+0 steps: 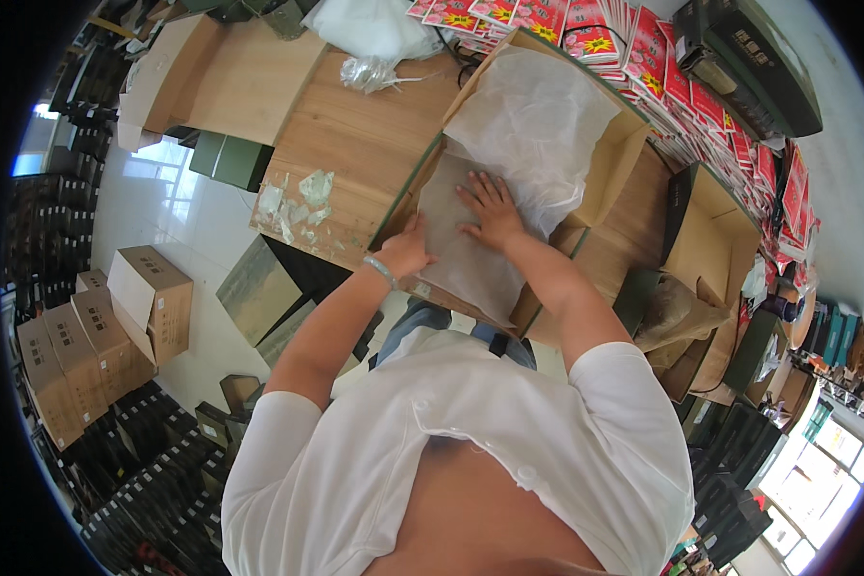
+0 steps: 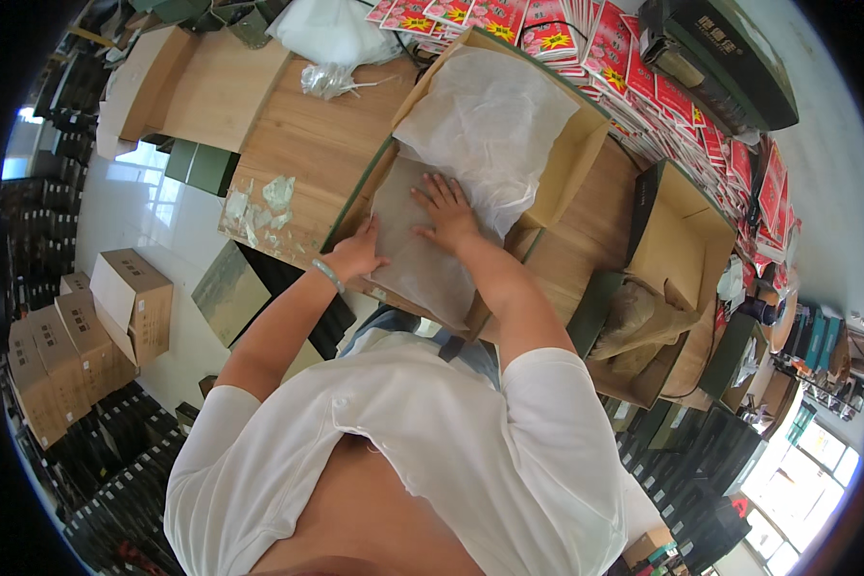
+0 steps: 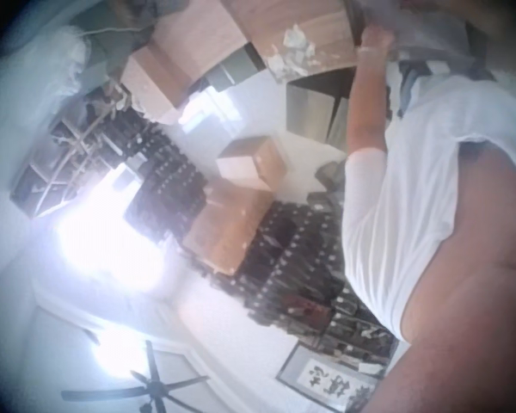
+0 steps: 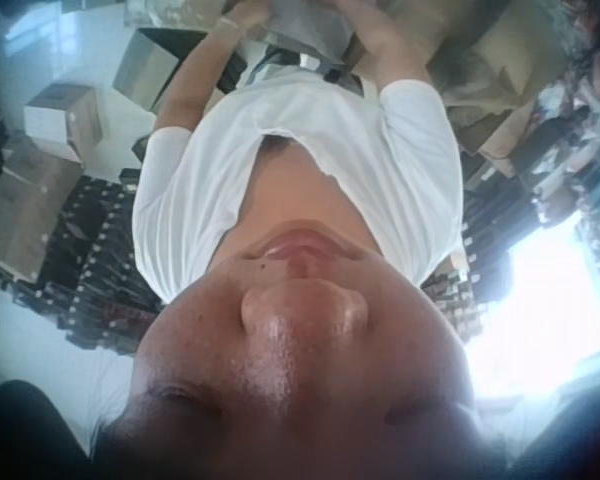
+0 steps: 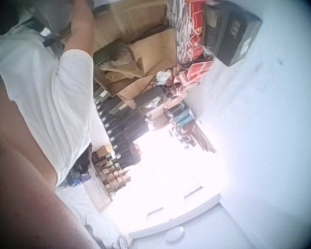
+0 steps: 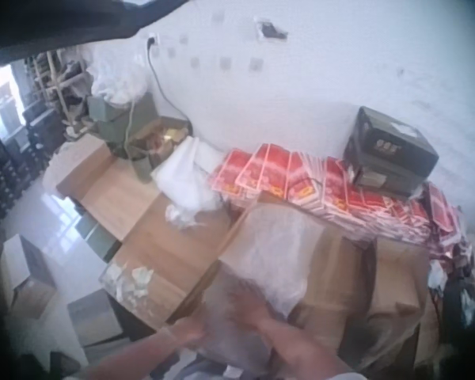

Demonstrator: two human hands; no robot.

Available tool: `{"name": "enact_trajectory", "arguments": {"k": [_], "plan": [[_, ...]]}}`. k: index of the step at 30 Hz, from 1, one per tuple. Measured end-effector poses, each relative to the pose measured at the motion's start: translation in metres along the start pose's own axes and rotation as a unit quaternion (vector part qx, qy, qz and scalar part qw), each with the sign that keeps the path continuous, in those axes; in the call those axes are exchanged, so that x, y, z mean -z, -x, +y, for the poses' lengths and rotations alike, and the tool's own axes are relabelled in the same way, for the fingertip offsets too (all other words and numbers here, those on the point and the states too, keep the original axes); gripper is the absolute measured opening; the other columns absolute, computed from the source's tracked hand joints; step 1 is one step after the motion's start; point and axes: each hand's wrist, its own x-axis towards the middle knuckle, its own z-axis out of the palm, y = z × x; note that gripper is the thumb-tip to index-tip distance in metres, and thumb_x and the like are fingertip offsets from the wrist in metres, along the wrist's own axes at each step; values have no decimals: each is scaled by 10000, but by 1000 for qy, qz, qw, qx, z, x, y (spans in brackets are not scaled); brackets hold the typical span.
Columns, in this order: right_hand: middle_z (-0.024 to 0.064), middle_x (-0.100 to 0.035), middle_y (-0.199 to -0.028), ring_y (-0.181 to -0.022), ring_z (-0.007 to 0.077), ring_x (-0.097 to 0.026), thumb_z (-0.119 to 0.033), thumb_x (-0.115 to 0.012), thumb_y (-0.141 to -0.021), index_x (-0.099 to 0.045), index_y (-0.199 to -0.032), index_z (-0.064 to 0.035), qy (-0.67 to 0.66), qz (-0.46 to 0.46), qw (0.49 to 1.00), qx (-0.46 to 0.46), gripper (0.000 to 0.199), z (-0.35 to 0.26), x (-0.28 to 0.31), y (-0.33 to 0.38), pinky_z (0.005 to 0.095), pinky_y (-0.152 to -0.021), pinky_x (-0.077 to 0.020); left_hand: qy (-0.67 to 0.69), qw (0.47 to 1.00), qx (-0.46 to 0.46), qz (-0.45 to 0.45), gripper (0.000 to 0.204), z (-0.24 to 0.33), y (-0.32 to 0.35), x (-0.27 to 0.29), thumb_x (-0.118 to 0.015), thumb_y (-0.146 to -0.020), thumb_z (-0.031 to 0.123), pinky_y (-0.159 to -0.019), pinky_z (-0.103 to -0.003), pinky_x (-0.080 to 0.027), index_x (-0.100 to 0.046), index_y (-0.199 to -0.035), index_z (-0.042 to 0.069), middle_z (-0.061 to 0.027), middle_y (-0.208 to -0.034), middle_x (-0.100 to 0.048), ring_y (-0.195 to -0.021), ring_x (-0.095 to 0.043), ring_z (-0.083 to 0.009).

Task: The person packs a small box into a larger green box, places a plastic bag on top, closes the box, and uses a hair dryer to heat a label before peeling off a backing sheet. The person then moves the sealed box to a pile on the floor.

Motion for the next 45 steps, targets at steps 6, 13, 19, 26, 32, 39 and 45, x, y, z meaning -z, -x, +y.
{"name": "enact_trajectory", "arguments": {"k": [6, 13, 19, 26, 32, 39, 45], "plan": [[122, -122, -1567, -1445, 294, -104, -616, -427, -885, -220, -1499, -223, -43, 9, 999, -10, 758, -1, -13, -10, 469, -1166, -48, -80, 993, 34, -84, 1142, -10, -22, 14, -767, -739, 351, -955, -455, -456, 31, -1482, 11, -174, -1566, -7, -1232, -474, -416], [160, -90, -1564, -1443, 330, -87, -540, -568, -844, -147, -1512, -186, 7, -78, 980, -185, 865, -42, -4, 28, 525, -1150, -48, -338, 939, 37, 52, 1144, 7, -27, 12, -790, -707, 315, -985, -452, -412, -2, -1514, 127, -136, -1573, -24, -1283, -408, -354], [182, -32, -1565, -1426, 409, -80, -607, -737, -638, -54, -1520, -184, -27, -214, 933, -289, 1194, -58, 10, 66, 570, -1128, -74, -461, 867, -189, -17, 1189, 8, -45, 20, -812, -648, 323, -1131, -522, -133, -13, -1521, 209, -131, -1576, 4, -1423, -99, -393], [194, -36, -1562, -1396, 435, -151, -699, -715, -586, 0, -1522, -208, -56, -221, 896, -380, 1276, -34, -9, 68, 561, -1108, -112, -429, 883, -187, 21, 1232, -22, -73, 3, -828, -628, 372, -1125, -566, -118, 26, -1514, 307, -182, -1567, 76, -1415, -27, -465], [251, -99, -1537, -1384, 416, -189, -737, -686, -590, 14, -1523, -183, -41, -254, 865, -431, 1291, -35, 3, 58, 521, -1088, -128, -453, 866, -207, -31, 1244, -10, -65, 28, -827, -627, 433, -1116, -582, -143, 36, -1513, 309, -181, -1566, 81, -1406, -20, -491], [274, -144, -1515, -1405, 424, -115, -734, -654, -640, -68, -1507, -62, -97, -271, 832, -475, 1244, -13, -2, 50, 526, -1102, -91, -444, 864, -237, -26, 1273, -13, -68, 30, -837, -604, 466, -1111, -600, -142, 42, -1511, 309, -191, -1564, 72, -1389, -22, -526], [260, -22, -1541, -1422, 433, -13, -693, -710, -611, 7, -1510, -81, -26, -134, 891, -433, 1302, -46, -8, 57, 574, -1115, -51, -452, 868, -205, -10, 1250, -8, -66, 33, -819, -620, 468, -1118, -603, -81, 45, -1511, 317, -201, -1565, 46, -1389, -44, -526]]}}
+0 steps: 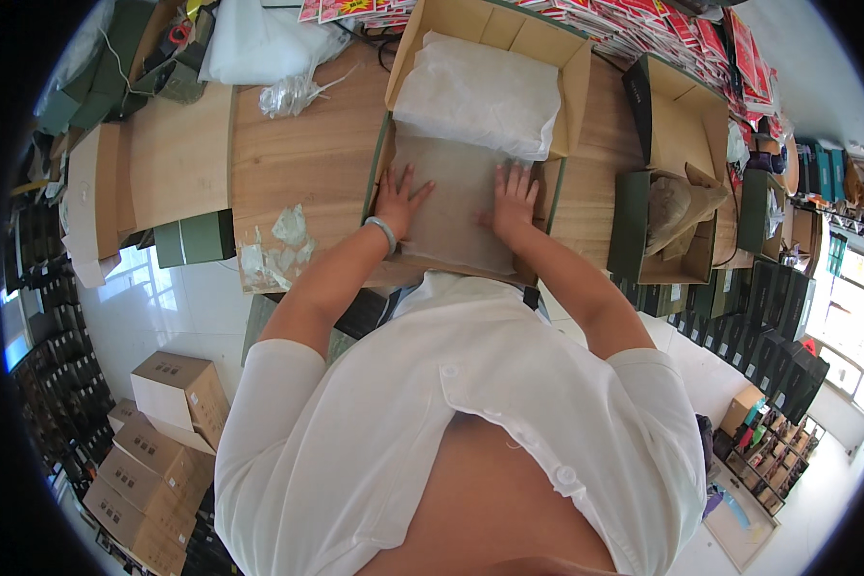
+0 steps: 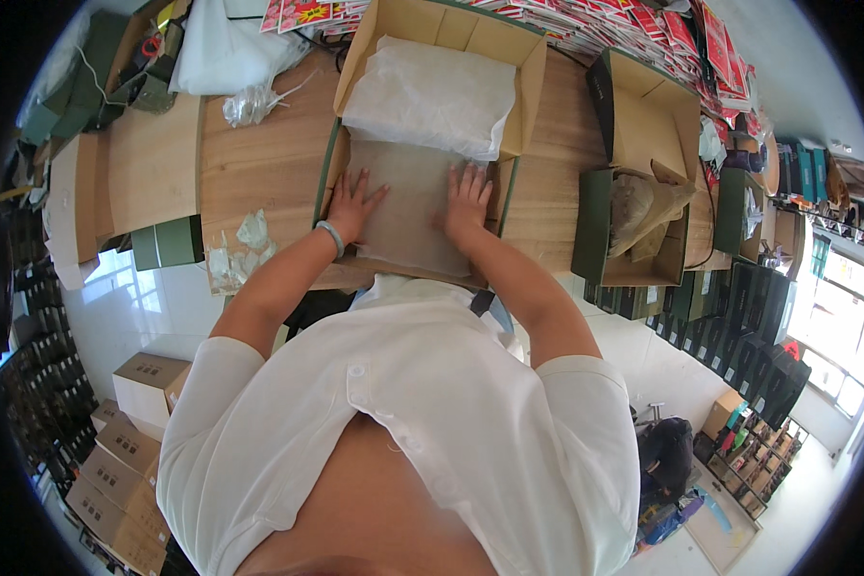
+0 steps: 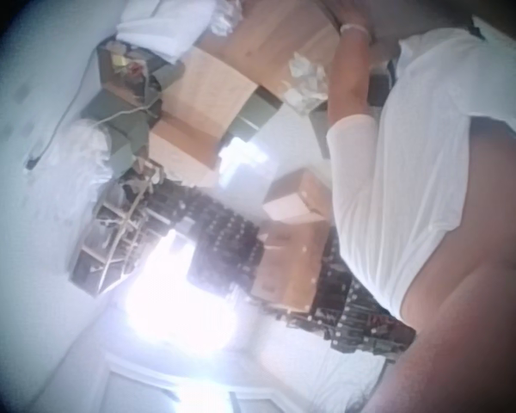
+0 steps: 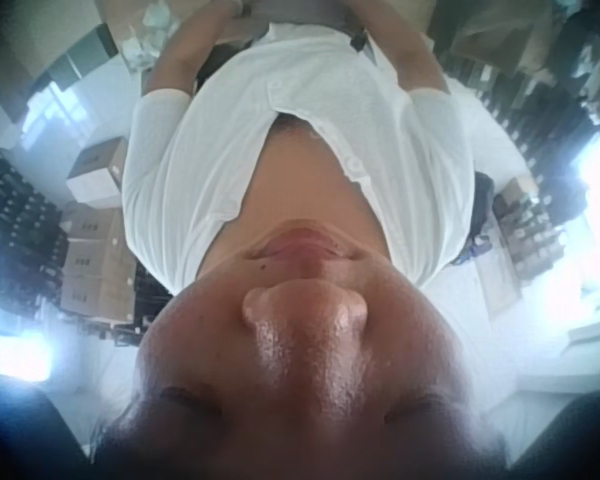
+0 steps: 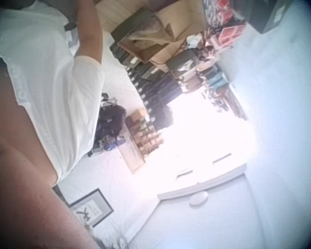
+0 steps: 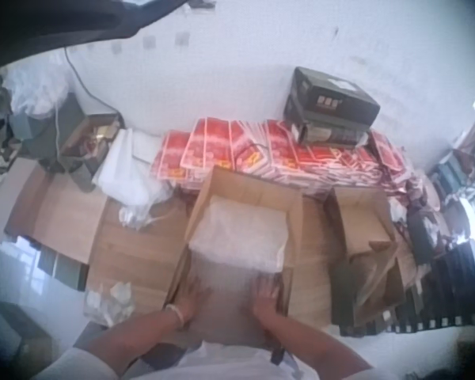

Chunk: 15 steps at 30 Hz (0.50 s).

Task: The person packs a small box into a larger green box, places a plastic bag on top, closes the box, and uses a hair dryer to heat a label before peeling off a backing sheet. The person then moves the sealed box to a pile on the floor.

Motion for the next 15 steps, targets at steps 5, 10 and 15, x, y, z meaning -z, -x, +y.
{"name": "enact_trajectory", "arguments": {"k": [5, 10, 15], "plan": [[254, 58, -1541, -1410, 476, 17, -621, -810, -517, 45, -1510, -146, -24, -135, 989, 46, 1394, -8, -8, 37, 603, -1115, -50, -21, 999, 7, -28, 1208, 1, -1, 7, -784, -668, 452, -1125, -594, -36, 75, -1507, 318, -194, -1567, 61, -1397, -30, -513], [251, 87, -1541, -1398, 504, 8, -625, -821, -490, 57, -1510, -171, -31, -122, 990, 57, 1420, -2, -14, 40, 613, -1111, -63, -160, 984, -5, -74, 1152, -6, 1, 6, -742, -732, 421, -1126, -586, 21, 112, -1498, 327, -173, -1572, 66, -1418, 0, -466], [253, 49, -1541, -1393, 512, -6, -625, -830, -474, 46, -1510, -170, -2, -129, 990, 60, 1431, 1, -5, 36, 617, -1108, -102, -224, 973, 9, -50, 985, -8, -4, 0, -631, -840, 300, -1135, -571, 9, 98, -1501, 322, -158, -1577, 34, -1429, -45, -426]]}}
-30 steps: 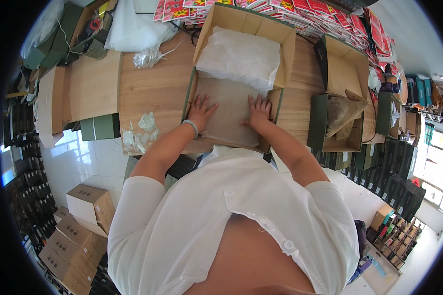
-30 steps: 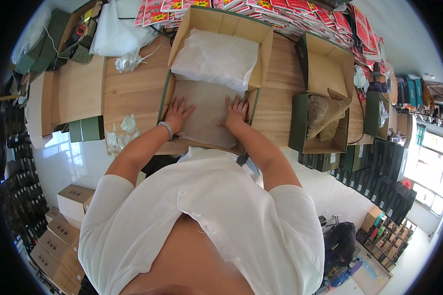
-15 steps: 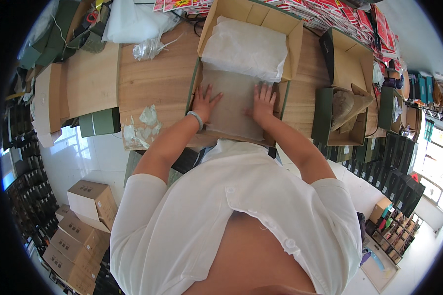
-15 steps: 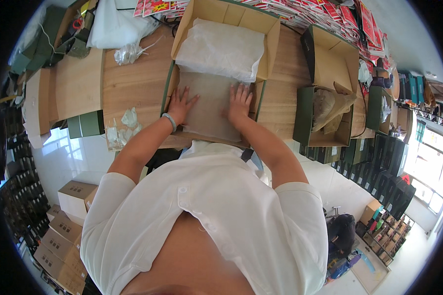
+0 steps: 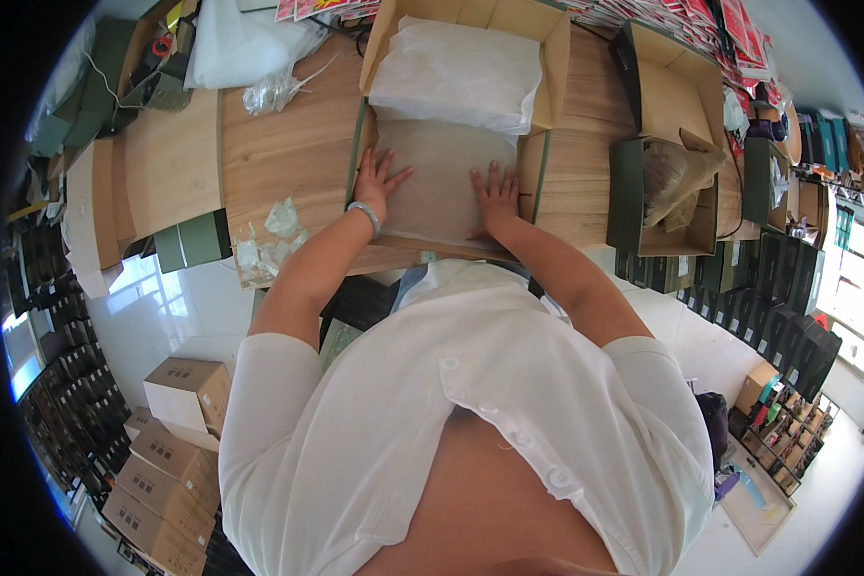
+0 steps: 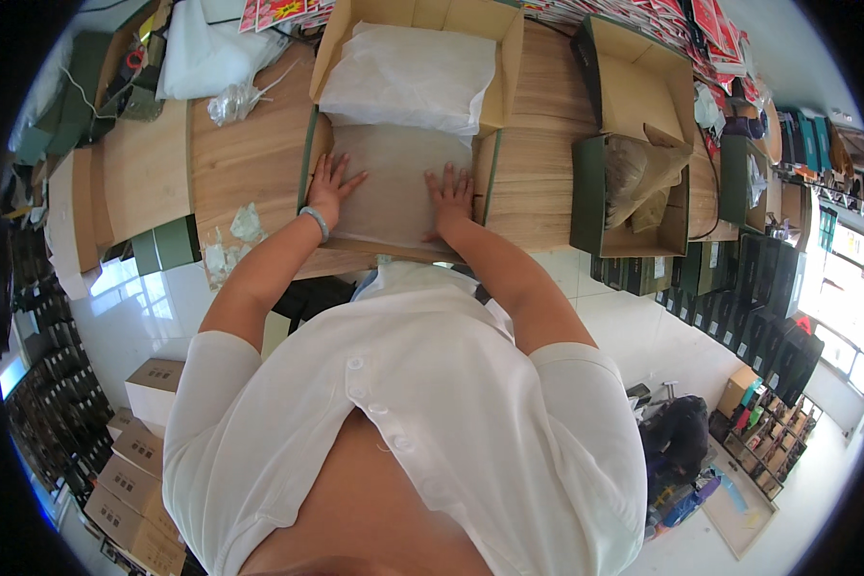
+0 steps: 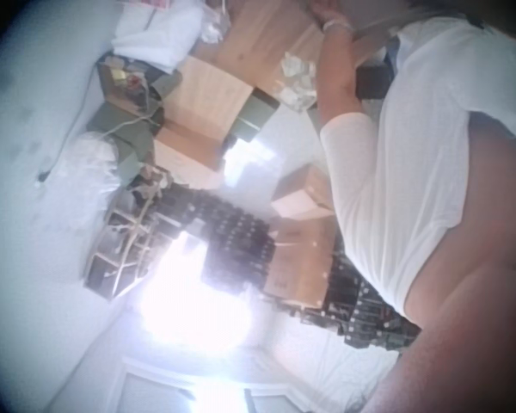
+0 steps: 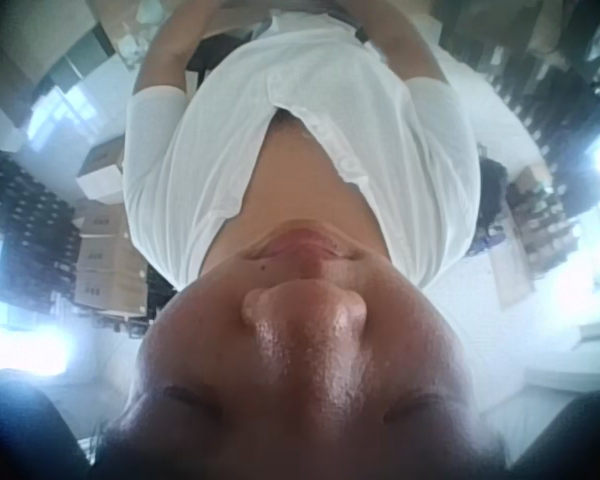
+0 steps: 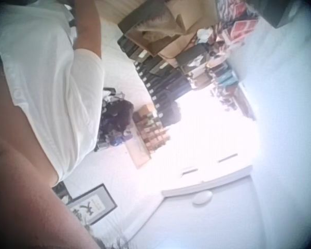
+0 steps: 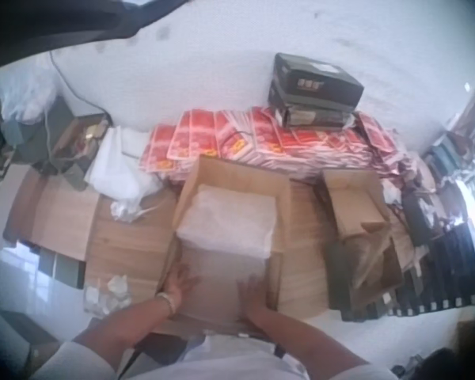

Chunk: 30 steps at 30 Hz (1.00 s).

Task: The person packs a small box into a larger green box, places a plastic bag on top, closes the box, and uses a hair dryer to heat a label before peeling off a backing sheet. The person then moves the sealed box to a pile on the floor.

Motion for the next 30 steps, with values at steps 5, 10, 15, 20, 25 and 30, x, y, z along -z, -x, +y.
{"name": "enact_trajectory", "arguments": {"k": [5, 10, 15, 20, 25, 30], "plan": [[229, -95, -1534, -1402, 429, -143, -424, -774, -723, -71, -1501, -104, -170, 112, 979, 18, 1096, -5, 36, 40, 540, -1117, -201, 198, 963, 56, 176, 870, 12, 13, -11, -641, -842, 280, -1132, -494, -198, -86, -1511, 272, -196, -1549, -118, -1398, -208, -392], [242, -295, -1433, -1310, 364, -333, -215, -700, -821, -325, -1383, 34, -539, 404, 738, 20, 719, 87, 100, 133, 401, -1094, -274, 562, 788, 30, 249, 550, 34, 93, 44, -588, -905, 323, -982, -493, -409, -407, -1389, 131, -186, -1326, -509, -1193, -503, -356], [274, -294, -1378, -1269, 421, -306, -361, -811, -703, -205, -1409, 67, -347, 574, 697, -254, 1025, 235, 50, 149, 483, -1078, -244, 612, 728, 99, 293, 405, 96, 109, 69, -530, -938, 342, -1018, -506, -359, -542, -1269, 109, -139, -1233, -593, -1158, -530, -330], [340, -264, -1396, -1313, 458, -269, -451, -855, -608, -73, -1444, 69, -453, 477, 737, -155, 1257, 301, -41, 118, 474, -1086, -272, 549, 769, 164, 285, 402, 136, 96, 76, -478, -953, 391, -1056, -508, -282, -563, -1248, 130, -100, -1195, -624, -1126, -553, -304], [293, -377, -1356, -1271, 425, -365, -421, -861, -599, -196, -1435, 41, -495, 501, 686, -184, 1164, 324, -36, 98, 455, -1055, -319, 489, 834, 175, 186, 453, 137, 93, 91, -457, -949, 436, -1072, -494, -236, -548, -1264, 124, -93, -1168, -639, -1099, -564, -298], [228, -492, -1247, -1176, 396, -436, -347, -858, -587, -330, -1403, 5, -434, 506, 727, -164, 1033, 324, -7, 131, 462, -979, -364, 591, 729, 212, 272, 493, 141, 91, 88, -482, -954, 405, -1039, -456, -329, -501, -1311, 65, -149, -1255, -581, -1160, -542, -303]]}}
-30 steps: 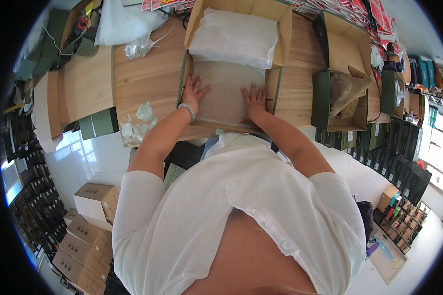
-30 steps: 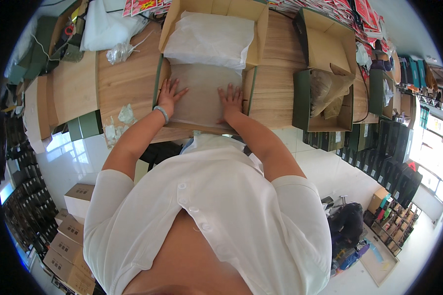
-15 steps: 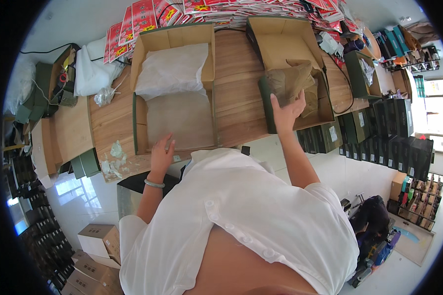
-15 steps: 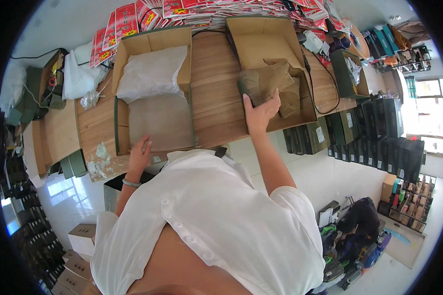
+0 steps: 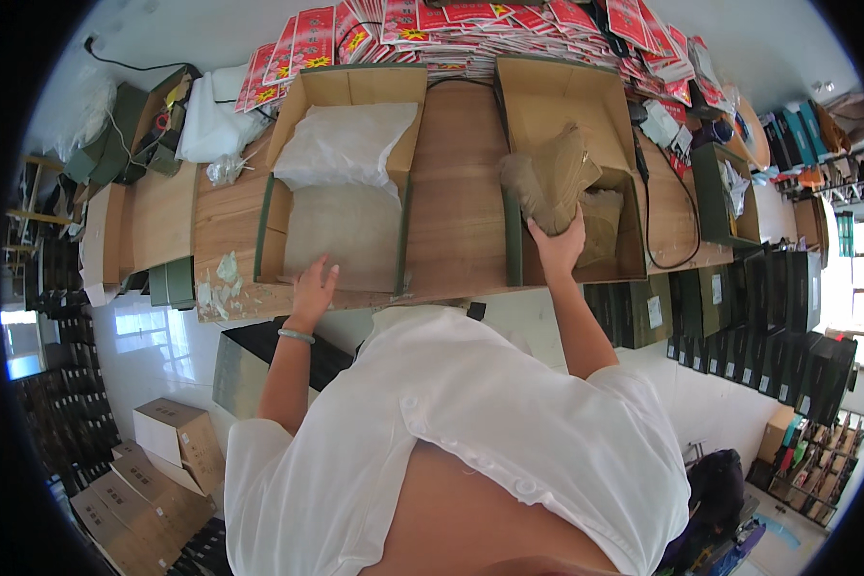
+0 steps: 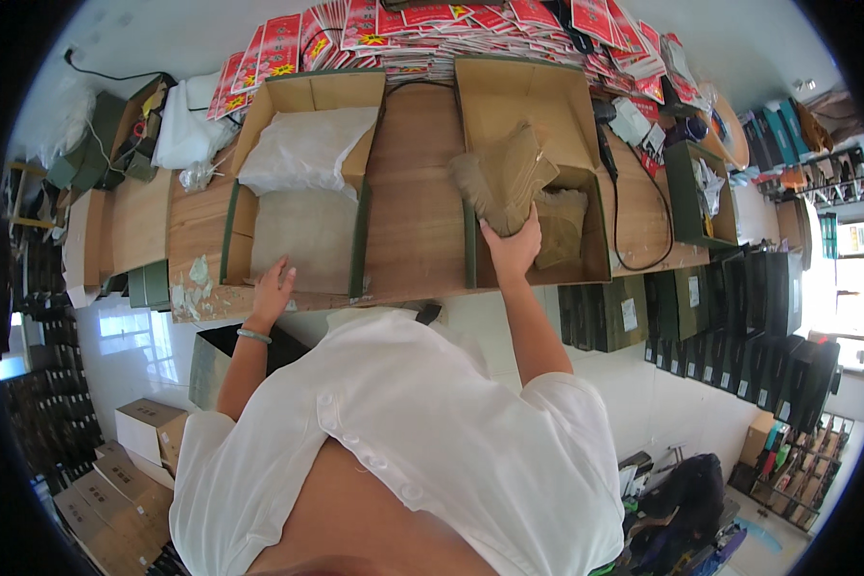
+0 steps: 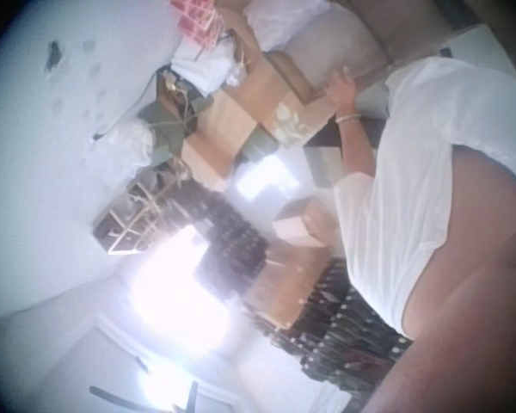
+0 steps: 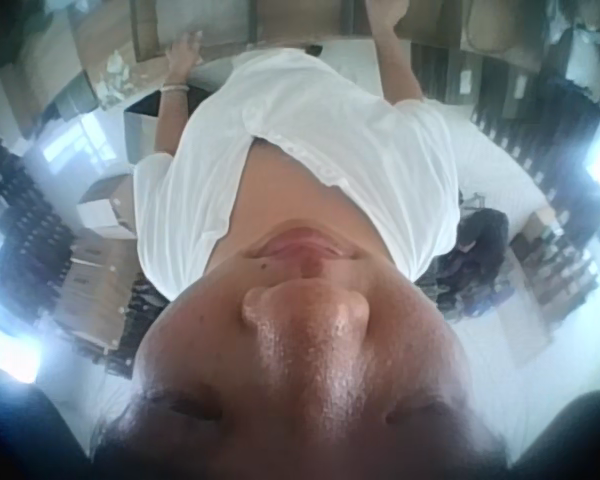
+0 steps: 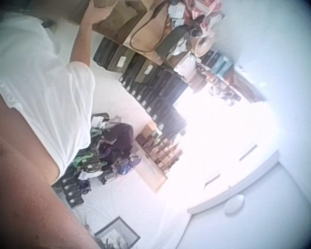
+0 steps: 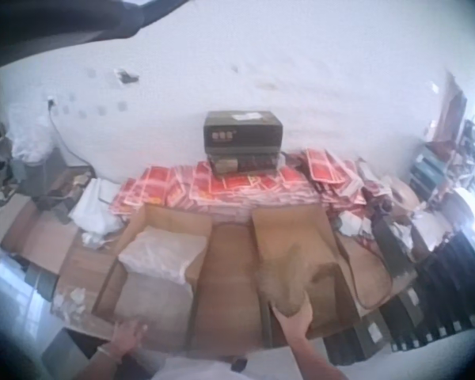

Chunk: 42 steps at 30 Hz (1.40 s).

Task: The person packs a small box into a larger green box, places a plastic bag on top, closes the box, and uses a hair dryer to heat a label before peeling off a backing sheet. The person then moves the sealed box to a pile on the floor.

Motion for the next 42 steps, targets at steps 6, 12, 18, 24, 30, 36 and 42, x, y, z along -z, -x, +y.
{"name": "enact_trajectory", "arguments": {"k": [6, 12, 18, 24, 30, 36, 42], "plan": [[148, -520, -1103, -1016, 354, -465, -316, -851, -517, -369, -1400, -51, 73, -126, 945, 294, 1040, -80, 67, 10, 438, -952, -349, 343, 937, -59, 15, 552, 73, -11, 36, -607, -916, 179, -1027, -370, -380, -386, -1398, 27, -188, -1345, -499, -1245, -487, -292], [164, -468, -1312, -1181, 352, -431, -198, -854, -481, -354, -1405, -56, -17, -374, 877, 301, 1060, -170, 50, 37, 425, -1035, -332, 235, 920, -246, 195, 870, 117, -37, 90, -750, -768, 46, -1079, -375, -332, -233, -1467, 87, -139, -1511, -247, -1372, -316, -265], [186, -501, -1263, -1171, 355, -470, -217, -858, -521, -365, -1397, -26, -135, -439, 845, 273, 1023, -228, -5, 61, 412, -1013, -368, 337, 924, -123, 131, 724, 57, -48, 123, -810, -701, 77, -1000, -373, -425, -396, -1294, 108, -88, -1326, -395, -1217, -445, -218], [193, -512, -1231, -1134, 347, -490, -262, -832, -561, -344, -1412, -40, -38, -417, 863, 282, 1006, -261, -35, 74, 414, -988, -384, 325, 937, -59, 117, 810, -2, -28, 159, -868, -624, 211, -947, -394, -438, -393, -1268, 87, -158, -1189, -403, -1128, -452, -330], [182, -492, -1285, -1182, 355, -461, -295, -829, -567, -342, -1423, -96, 98, -389, 878, 259, 1005, -283, -63, 87, 419, -1021, -368, 68, 988, -99, 96, 789, -39, -25, 175, -848, -644, 294, -868, -397, -427, -411, -1269, 90, -162, -1087, -432, -1045, -432, -321], [181, -483, -1305, -1186, 355, -455, -327, -830, -587, -337, -1418, -95, 123, -419, 870, 228, 994, -292, -81, 91, 425, -1028, -359, 35, 959, -226, 165, 465, -79, -62, 161, -700, -818, 144, -773, -388, -456, -530, -1243, 66, -159, -971, -564, -895, -556, -309], [205, -504, -1280, -1163, 366, -488, -341, -830, -594, -335, -1409, -55, 105, -394, 883, 234, 995, -285, -114, 105, 440, -1017, -378, 480, 845, -128, -197, 356, -68, -64, 108, -546, -941, 150, -870, -287, -478, -526, -1280, 43, -98, -1224, -598, -1087, -587, -243]]}}
